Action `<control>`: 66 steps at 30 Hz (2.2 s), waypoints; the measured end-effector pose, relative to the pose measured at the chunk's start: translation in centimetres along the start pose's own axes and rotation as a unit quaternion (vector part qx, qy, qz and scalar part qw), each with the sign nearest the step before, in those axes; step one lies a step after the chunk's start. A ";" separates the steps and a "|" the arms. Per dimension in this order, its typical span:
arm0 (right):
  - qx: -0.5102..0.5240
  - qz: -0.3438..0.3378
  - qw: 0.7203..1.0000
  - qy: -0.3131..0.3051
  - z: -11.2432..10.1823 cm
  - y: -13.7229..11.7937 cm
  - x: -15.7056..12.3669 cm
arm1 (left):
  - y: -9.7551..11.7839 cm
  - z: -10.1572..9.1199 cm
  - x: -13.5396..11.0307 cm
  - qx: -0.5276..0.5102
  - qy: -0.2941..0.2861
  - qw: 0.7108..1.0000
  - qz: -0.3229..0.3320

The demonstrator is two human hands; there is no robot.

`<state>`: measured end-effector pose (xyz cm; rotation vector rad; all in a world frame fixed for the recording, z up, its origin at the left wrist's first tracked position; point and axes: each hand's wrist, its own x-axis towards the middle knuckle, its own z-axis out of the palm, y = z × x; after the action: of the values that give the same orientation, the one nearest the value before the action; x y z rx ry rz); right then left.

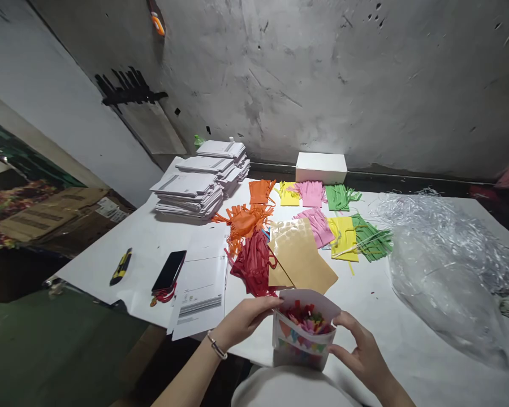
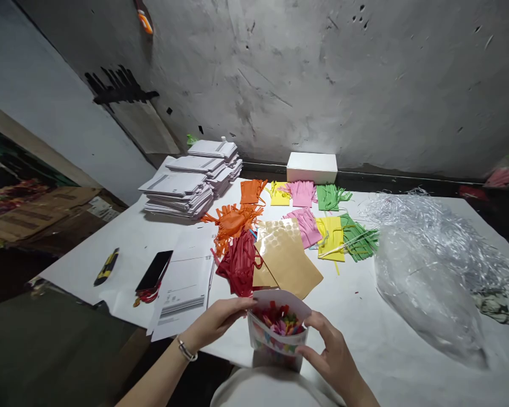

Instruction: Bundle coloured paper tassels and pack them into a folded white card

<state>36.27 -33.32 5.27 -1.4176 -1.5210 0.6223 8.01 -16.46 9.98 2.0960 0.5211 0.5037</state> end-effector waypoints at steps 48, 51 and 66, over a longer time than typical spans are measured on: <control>0.233 0.129 0.958 0.106 3.2 -0.4 2.8 | 0.9 5.1 2.1 -0.126 0.091 0.988 -0.012; 0.169 0.059 0.980 0.092 2.8 0.1 2.4 | 1.5 4.9 2.1 -0.141 0.042 0.989 -0.025; -0.286 -0.343 0.893 0.050 -0.8 2.3 4.1 | 0.6 6.9 2.7 -0.129 0.112 0.979 -0.112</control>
<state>38.48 -29.12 4.78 -1.1534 -2.0552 -0.3587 14.02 -19.89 7.36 1.7182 0.7700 0.6438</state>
